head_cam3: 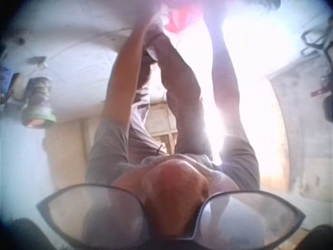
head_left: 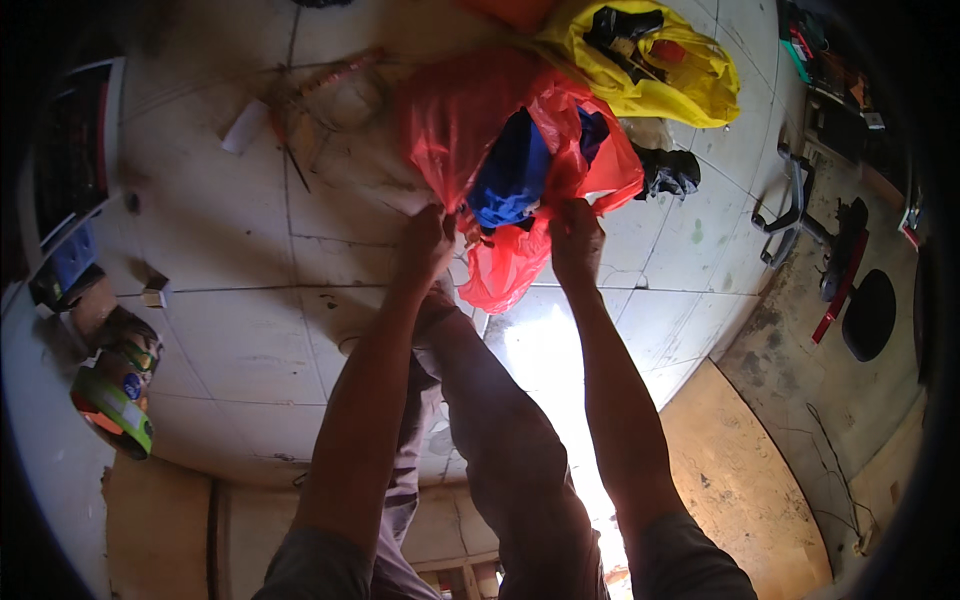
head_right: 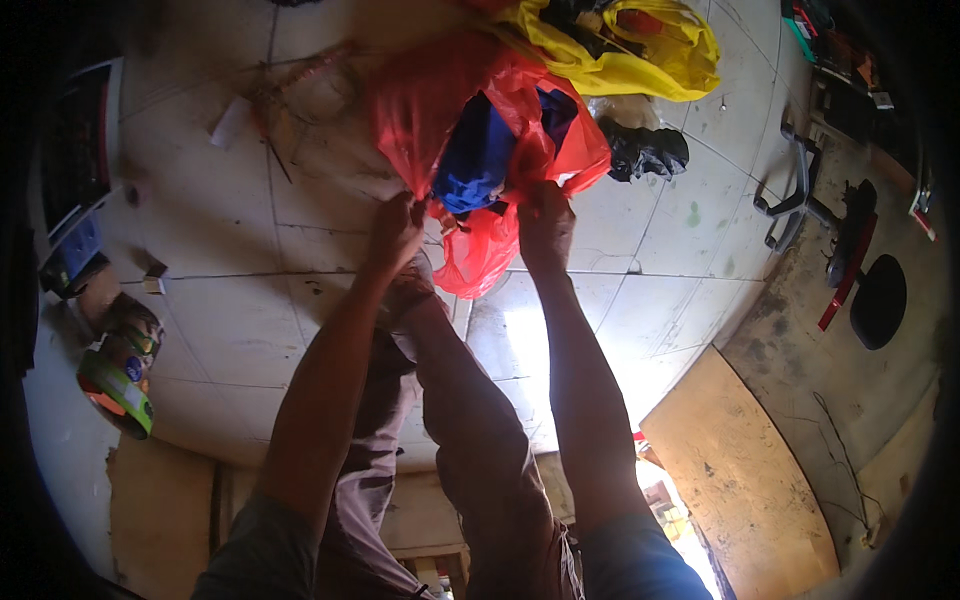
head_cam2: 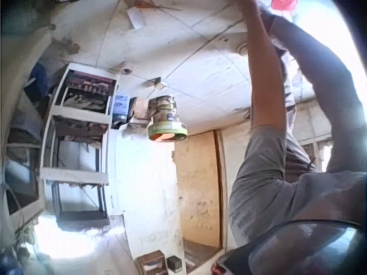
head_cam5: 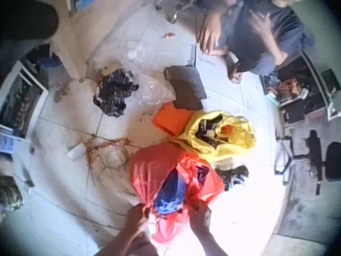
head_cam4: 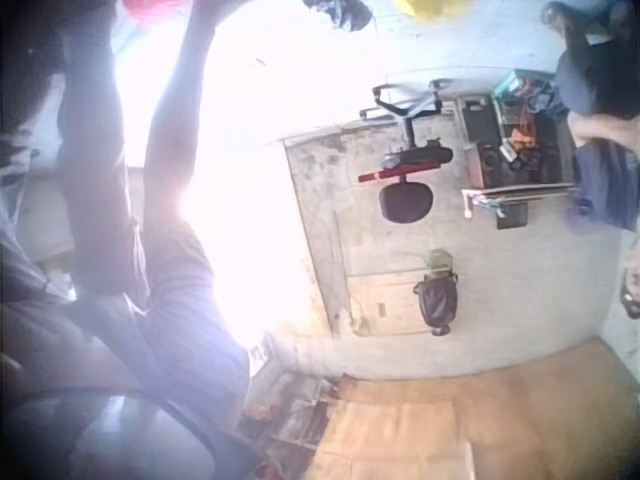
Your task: The person handles an electric guitar body, turning it over to check both sides, and then gathers materials from plastic bags on the floor including a dark square item.
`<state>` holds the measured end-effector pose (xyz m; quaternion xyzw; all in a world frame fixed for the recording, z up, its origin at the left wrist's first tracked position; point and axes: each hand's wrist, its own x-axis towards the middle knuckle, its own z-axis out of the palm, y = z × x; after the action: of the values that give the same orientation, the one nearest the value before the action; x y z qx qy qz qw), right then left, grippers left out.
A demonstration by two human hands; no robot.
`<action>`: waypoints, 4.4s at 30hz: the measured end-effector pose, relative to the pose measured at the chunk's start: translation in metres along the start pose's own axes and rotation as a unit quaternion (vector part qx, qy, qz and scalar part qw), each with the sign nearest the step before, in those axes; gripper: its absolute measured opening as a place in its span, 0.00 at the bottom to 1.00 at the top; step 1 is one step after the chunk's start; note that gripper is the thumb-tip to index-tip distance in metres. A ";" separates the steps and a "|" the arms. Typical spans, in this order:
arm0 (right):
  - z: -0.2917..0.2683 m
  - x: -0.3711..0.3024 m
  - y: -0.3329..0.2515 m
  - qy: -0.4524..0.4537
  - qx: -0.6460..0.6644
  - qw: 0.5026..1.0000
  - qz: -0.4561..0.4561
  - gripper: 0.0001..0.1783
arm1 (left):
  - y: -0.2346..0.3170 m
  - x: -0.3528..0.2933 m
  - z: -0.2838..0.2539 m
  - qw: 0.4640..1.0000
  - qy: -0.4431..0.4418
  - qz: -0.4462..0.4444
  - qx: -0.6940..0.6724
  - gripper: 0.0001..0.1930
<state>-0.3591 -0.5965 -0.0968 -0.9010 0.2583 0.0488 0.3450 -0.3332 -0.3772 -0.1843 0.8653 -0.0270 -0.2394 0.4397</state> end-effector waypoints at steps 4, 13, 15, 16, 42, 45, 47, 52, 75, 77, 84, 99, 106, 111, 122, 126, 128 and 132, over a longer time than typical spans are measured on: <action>-0.048 -0.002 -0.039 0.010 0.032 0.996 0.080 0.07 | 0.046 -0.019 -0.043 0.997 -0.032 0.064 -0.003 0.08; -0.137 0.013 -0.116 0.025 0.077 0.992 0.101 0.04 | 0.079 -0.026 -0.128 0.993 -0.046 0.045 -0.103 0.03; -0.141 0.014 -0.136 0.006 0.070 0.993 0.098 0.04 | 0.083 -0.028 -0.140 0.991 -0.038 0.057 -0.112 0.04; -0.141 0.013 -0.140 0.014 0.071 0.994 0.086 0.04 | 0.083 -0.032 -0.148 0.992 -0.043 0.056 -0.101 0.04; -0.109 0.026 -0.138 -0.023 0.257 0.955 0.150 0.11 | -0.014 -0.075 -0.161 0.877 0.205 -0.291 -0.322 0.15; -0.107 0.025 -0.145 -0.039 0.266 0.951 0.150 0.08 | -0.053 -0.093 -0.162 0.868 0.349 -0.352 -0.026 0.16; -0.108 0.022 -0.139 -0.050 0.246 0.960 0.125 0.11 | -0.072 -0.093 -0.168 0.835 0.313 -0.451 0.033 0.24; -0.108 0.028 -0.116 -0.053 0.265 0.953 0.137 0.17 | -0.133 -0.077 -0.193 0.823 0.335 -0.442 0.125 0.39; -0.089 0.019 -0.128 -0.023 0.328 0.934 0.139 0.21 | -0.133 -0.038 -0.151 0.936 0.251 -0.201 0.140 0.11; -0.093 0.014 -0.135 -0.038 0.316 0.939 0.132 0.22 | -0.121 -0.026 -0.138 0.919 0.245 -0.273 0.143 0.15; -0.120 0.006 -0.136 -0.173 0.150 0.973 0.011 0.22 | -0.112 -0.027 -0.129 0.921 0.115 -0.246 0.279 0.37; -0.126 0.009 -0.133 -0.166 0.138 0.975 0.054 0.21 | -0.086 -0.001 -0.101 0.961 0.111 -0.236 0.094 0.25; -0.124 0.006 -0.129 -0.162 0.128 0.978 0.038 0.21 | -0.071 -0.004 -0.094 0.954 0.192 -0.228 0.018 0.19; -0.125 0.005 -0.122 -0.161 0.179 0.969 0.059 0.22 | -0.060 0.007 -0.107 0.958 0.114 -0.262 0.011 0.19; -0.121 0.000 -0.132 -0.160 0.144 0.976 0.025 0.19 | -0.050 -0.040 -0.141 0.905 0.310 -0.234 -0.172 0.12; -0.124 -0.004 -0.127 -0.155 0.120 0.980 0.042 0.18 | -0.004 -0.070 -0.170 0.880 0.347 -0.209 -0.246 0.10; -0.127 -0.005 -0.122 -0.156 0.096 0.982 0.039 0.19 | -0.001 -0.080 -0.164 0.892 0.354 -0.228 -0.162 0.11; -0.130 -0.006 -0.130 -0.175 0.096 0.977 0.073 0.20 | -0.016 -0.090 -0.144 0.844 0.363 -0.348 -0.188 0.14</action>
<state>-0.3115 -0.5961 0.0805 -0.8200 0.2628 0.2061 0.4649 -0.3522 -0.2364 -0.0900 0.7438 0.4828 -0.0454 0.4600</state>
